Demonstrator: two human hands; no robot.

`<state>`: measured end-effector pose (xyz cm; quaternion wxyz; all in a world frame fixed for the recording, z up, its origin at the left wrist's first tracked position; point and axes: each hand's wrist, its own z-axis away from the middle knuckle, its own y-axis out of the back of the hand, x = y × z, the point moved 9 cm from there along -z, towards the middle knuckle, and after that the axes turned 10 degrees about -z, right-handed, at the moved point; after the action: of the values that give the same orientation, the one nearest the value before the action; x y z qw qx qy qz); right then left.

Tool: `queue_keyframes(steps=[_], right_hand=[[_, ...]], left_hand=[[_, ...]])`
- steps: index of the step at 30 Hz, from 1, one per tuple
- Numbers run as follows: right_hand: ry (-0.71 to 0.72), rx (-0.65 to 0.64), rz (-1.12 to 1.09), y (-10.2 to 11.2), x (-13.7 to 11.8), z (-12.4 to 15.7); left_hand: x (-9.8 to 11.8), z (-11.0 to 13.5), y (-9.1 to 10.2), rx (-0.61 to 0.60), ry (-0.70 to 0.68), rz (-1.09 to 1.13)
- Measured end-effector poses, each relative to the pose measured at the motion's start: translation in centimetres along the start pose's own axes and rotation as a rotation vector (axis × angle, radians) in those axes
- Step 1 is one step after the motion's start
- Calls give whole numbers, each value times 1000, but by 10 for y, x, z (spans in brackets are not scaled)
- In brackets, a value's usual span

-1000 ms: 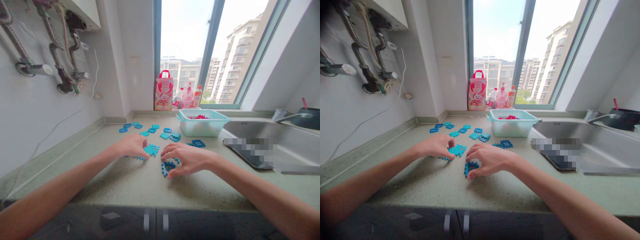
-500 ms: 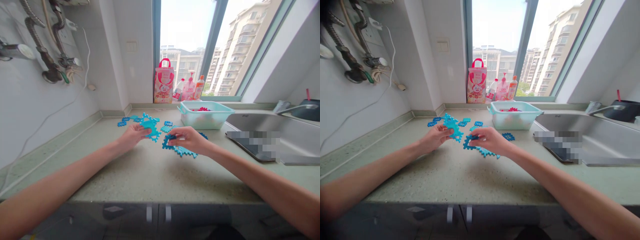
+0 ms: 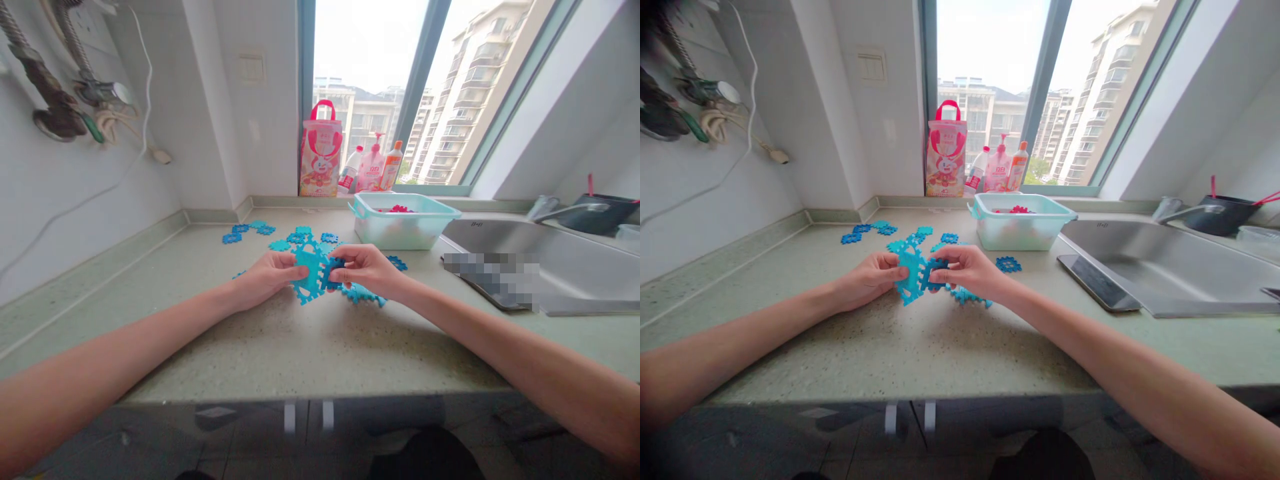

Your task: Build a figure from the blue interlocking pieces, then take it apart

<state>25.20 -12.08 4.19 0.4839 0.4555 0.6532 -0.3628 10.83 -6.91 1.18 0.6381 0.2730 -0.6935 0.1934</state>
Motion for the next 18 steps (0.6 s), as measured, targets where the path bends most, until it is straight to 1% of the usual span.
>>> queue_keyframes(steps=[7,18], right_hand=[[21,-8,48,-1,3,0],[-19,44,24,-3,3,-2]], left_hand=[[2,1,1,34,17,-79],[-3,1,-2,-3,2,-146]])
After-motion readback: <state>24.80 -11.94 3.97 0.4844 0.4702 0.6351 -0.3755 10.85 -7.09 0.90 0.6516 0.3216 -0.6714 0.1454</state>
